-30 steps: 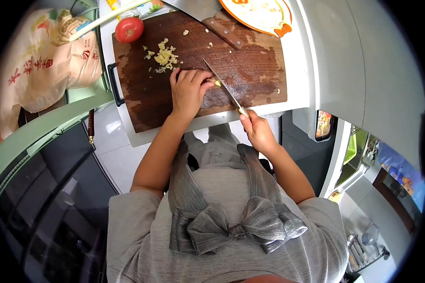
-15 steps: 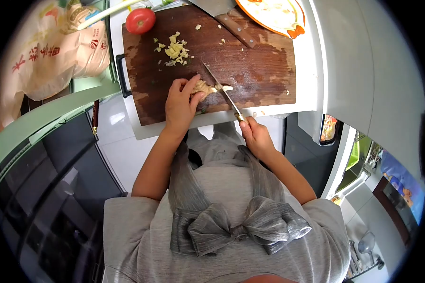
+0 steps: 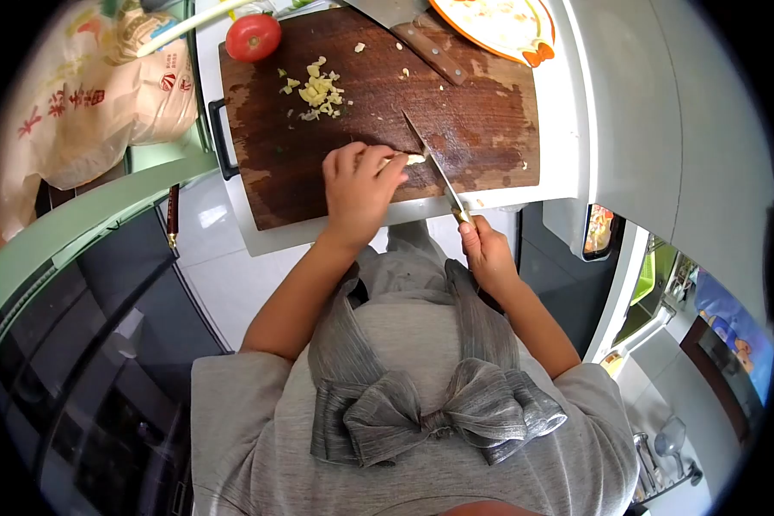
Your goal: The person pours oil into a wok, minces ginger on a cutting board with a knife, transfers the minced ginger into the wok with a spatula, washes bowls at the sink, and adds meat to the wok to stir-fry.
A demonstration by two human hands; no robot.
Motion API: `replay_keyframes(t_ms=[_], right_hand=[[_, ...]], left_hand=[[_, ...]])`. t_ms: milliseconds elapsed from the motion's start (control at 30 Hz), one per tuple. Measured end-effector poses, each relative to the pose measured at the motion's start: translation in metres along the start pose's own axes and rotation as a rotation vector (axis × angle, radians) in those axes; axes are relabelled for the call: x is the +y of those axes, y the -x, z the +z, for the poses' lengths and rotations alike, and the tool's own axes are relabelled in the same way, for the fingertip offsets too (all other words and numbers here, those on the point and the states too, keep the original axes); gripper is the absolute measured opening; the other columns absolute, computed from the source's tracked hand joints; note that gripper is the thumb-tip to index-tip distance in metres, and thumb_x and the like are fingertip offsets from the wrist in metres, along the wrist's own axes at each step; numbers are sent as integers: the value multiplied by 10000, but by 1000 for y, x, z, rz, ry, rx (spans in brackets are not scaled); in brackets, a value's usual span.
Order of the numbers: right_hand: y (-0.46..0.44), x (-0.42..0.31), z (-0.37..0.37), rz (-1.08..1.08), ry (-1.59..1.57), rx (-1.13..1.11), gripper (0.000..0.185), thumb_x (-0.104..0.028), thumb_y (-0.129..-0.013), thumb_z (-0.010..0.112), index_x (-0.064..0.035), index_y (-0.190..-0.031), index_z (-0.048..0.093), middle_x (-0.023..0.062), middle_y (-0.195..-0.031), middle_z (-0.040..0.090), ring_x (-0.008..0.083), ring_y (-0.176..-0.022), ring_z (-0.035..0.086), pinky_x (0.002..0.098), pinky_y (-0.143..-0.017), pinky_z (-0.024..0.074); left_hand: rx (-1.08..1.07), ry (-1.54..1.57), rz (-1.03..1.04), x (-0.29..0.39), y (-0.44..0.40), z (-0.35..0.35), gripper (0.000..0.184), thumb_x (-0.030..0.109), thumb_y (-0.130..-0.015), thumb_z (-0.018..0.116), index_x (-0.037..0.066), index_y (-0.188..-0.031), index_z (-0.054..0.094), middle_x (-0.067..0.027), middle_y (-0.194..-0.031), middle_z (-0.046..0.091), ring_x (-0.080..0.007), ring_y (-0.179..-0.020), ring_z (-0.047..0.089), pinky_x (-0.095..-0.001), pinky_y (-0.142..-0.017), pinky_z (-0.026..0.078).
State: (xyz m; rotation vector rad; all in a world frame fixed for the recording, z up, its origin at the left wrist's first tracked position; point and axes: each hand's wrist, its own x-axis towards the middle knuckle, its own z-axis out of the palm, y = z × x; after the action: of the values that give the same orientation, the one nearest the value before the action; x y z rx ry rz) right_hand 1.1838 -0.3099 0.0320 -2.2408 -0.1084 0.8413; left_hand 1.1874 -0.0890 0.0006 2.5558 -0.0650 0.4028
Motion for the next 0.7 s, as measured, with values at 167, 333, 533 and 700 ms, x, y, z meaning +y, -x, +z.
replay_keyframes(t_ms=[167, 333, 533, 700], right_hand=[[-1, 11, 0, -22, -36, 28, 361, -329, -952, 391, 0, -844, 496, 34, -558, 470, 117, -479, 435, 269, -466, 372], [-3, 9, 0, 21, -114, 30, 358, -328, -952, 395, -7, -837, 501, 11, -556, 456, 82, -465, 411, 243, -444, 351], [-6, 11, -4, -35, -44, -17, 373, -346, -944, 404, -2, -839, 498, 52, -565, 485, 148, -499, 461, 289, -491, 391], [-9, 0, -17, 22, 38, -53, 377, -340, -934, 408, 20, -943, 522, 213, -635, 557, 385, -627, 561, 418, -573, 428]], left_hand=[[-28, -52, 22, -7, -11, 23, 199, 145, -743, 635, 122, -941, 634, 8, -930, 582, -220, -941, 486, -459, -941, 284], [-92, 48, -74, -8, -25, 25, 180, 148, -766, 618, 112, -942, 619, -15, -893, 589, -223, -904, 516, -457, -963, 282], [-70, 92, -88, -13, -26, 30, 129, 167, -771, 618, 113, -887, 604, -21, -847, 583, -215, -876, 531, -437, -970, 286], [6, 79, -84, -11, -25, 33, 85, 174, -771, 618, 118, -835, 614, -17, -851, 583, -211, -872, 533, -442, -971, 286]])
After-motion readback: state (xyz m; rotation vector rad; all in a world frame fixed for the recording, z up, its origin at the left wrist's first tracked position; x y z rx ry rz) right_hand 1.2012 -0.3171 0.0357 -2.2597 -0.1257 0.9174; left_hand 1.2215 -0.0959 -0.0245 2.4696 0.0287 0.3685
